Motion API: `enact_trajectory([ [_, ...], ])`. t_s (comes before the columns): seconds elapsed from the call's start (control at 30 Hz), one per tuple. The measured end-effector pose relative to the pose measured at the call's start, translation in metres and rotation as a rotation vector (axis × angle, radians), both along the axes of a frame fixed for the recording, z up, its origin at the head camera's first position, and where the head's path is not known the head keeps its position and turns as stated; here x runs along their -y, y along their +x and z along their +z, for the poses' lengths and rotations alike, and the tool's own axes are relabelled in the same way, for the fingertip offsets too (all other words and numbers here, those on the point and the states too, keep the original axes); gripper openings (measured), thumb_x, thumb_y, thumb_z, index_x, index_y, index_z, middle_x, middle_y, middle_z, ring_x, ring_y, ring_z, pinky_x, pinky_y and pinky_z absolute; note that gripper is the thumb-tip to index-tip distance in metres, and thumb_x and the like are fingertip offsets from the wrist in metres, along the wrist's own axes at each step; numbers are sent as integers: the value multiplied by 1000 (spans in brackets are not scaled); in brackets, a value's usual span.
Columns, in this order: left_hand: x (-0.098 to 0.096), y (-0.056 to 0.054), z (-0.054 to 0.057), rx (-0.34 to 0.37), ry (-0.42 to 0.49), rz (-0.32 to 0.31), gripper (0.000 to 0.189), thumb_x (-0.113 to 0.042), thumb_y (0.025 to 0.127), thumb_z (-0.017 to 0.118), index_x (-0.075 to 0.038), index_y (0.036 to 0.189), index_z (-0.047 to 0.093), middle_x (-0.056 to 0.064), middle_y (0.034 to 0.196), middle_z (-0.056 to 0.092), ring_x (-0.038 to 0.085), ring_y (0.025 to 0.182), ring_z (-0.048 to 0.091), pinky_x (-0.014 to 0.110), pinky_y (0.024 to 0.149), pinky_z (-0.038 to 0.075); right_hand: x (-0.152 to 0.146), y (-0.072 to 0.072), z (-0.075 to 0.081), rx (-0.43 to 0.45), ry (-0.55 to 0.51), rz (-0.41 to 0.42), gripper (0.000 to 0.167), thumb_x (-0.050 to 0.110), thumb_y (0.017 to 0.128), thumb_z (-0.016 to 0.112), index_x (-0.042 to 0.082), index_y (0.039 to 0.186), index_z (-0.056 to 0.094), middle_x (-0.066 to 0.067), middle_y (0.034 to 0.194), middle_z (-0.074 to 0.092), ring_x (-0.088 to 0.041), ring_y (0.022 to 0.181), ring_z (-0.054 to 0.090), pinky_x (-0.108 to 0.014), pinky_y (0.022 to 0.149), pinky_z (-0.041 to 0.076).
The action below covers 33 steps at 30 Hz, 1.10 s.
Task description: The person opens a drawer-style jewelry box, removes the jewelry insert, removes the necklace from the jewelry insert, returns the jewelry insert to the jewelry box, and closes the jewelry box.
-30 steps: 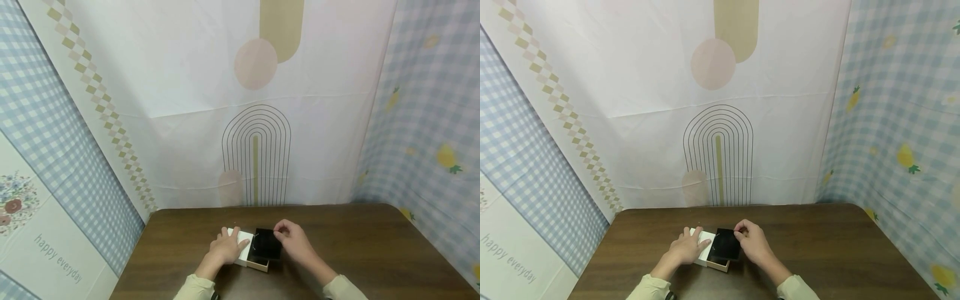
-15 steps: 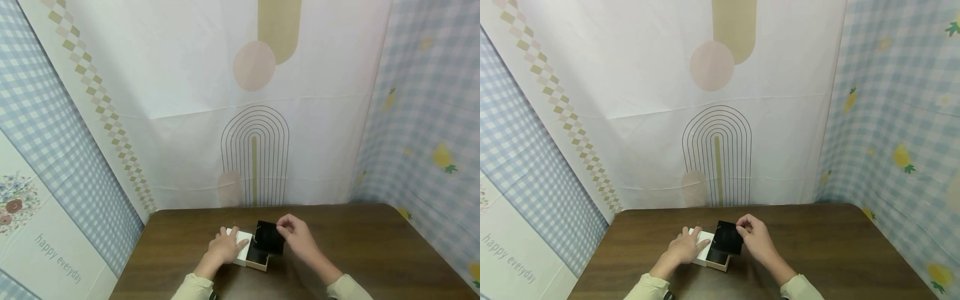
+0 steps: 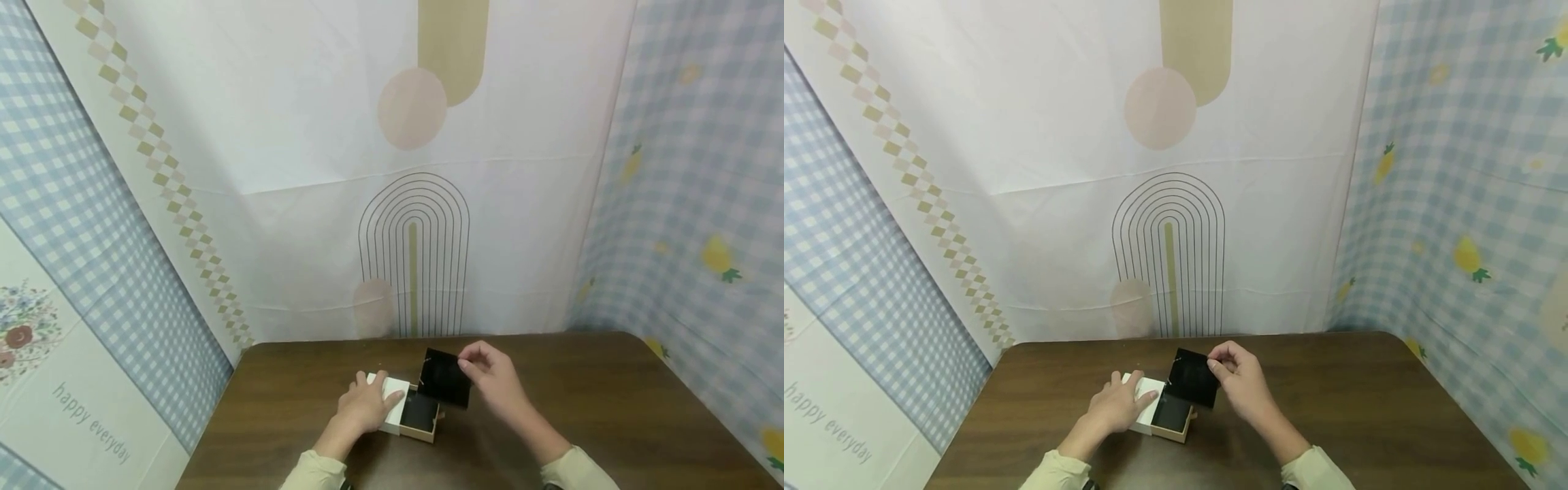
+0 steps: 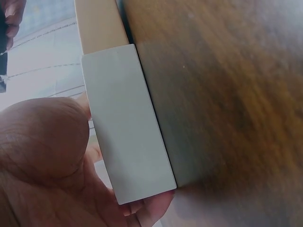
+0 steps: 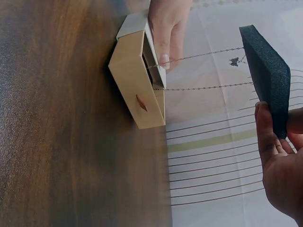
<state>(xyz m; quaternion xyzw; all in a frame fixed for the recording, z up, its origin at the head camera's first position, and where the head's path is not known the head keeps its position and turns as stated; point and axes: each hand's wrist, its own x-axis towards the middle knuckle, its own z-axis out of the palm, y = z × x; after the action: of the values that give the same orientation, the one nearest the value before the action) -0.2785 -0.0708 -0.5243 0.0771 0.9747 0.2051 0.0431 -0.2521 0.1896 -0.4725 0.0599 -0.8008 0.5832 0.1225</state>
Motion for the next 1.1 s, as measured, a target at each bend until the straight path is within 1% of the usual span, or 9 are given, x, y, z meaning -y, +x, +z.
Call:
enact_trajectory([
  [0.1,0,0,-1,-6,1,9,70,-62,102,59,-16,154,54,32,144,51,49,128,58,63,86,56,-1,1,5,5,3,-5,4,0,99,70,-1,103,70,-10,102,73,-2,93,69,-18,82,56],
  [0.23,-1,1,-3,-12,0,16,70,-62,102,61,-16,154,54,33,145,51,49,129,58,63,87,56,-4,1,13,4,9,-33,5,2,99,71,1,104,71,-9,104,72,-1,96,69,-17,85,56],
  [0.4,-1,1,-2,-15,5,16,70,-62,101,61,-15,153,55,32,144,52,49,128,59,63,86,56,-12,1,28,-16,1,-49,8,4,99,72,-1,105,71,-11,106,72,1,92,66,-19,81,55],
  [0.53,-1,1,0,-15,23,14,70,-61,102,62,-13,153,55,33,145,51,50,129,58,64,86,55,-19,1,38,-22,-4,-54,9,5,100,71,-2,107,70,-12,106,72,0,90,66,-20,79,56],
  [0.73,0,0,1,-15,17,11,70,-61,102,61,-14,153,55,33,146,51,51,129,58,65,88,55,-29,2,51,-37,-1,-103,13,8,103,69,-3,111,69,-11,115,70,3,96,70,-20,79,59],
  [0.87,0,0,0,-16,15,16,69,-61,102,61,-14,153,55,34,146,51,51,131,57,65,89,55,-34,3,56,-43,-20,-117,15,10,103,69,-3,112,68,-11,119,68,2,100,72,-20,80,59],
  [0.93,0,0,-1,-16,12,21,69,-61,102,61,-15,153,55,33,146,51,51,131,58,65,89,55,-36,4,57,-37,-22,-116,17,11,103,70,-3,112,67,-7,118,68,2,100,72,-19,81,58],
  [1.03,0,-1,-2,-16,8,20,70,-62,102,61,-15,153,55,33,145,52,50,130,58,65,88,55,-39,4,58,-25,-42,-128,17,11,103,70,-3,113,67,-1,114,68,3,95,70,-21,71,56],
  [1.1,0,-1,-2,-17,8,16,70,-62,102,61,-15,153,54,32,145,52,50,129,58,65,88,55,-41,4,59,-17,-48,-140,18,12,104,70,-3,114,67,0,114,68,6,95,69,-21,71,55],
])
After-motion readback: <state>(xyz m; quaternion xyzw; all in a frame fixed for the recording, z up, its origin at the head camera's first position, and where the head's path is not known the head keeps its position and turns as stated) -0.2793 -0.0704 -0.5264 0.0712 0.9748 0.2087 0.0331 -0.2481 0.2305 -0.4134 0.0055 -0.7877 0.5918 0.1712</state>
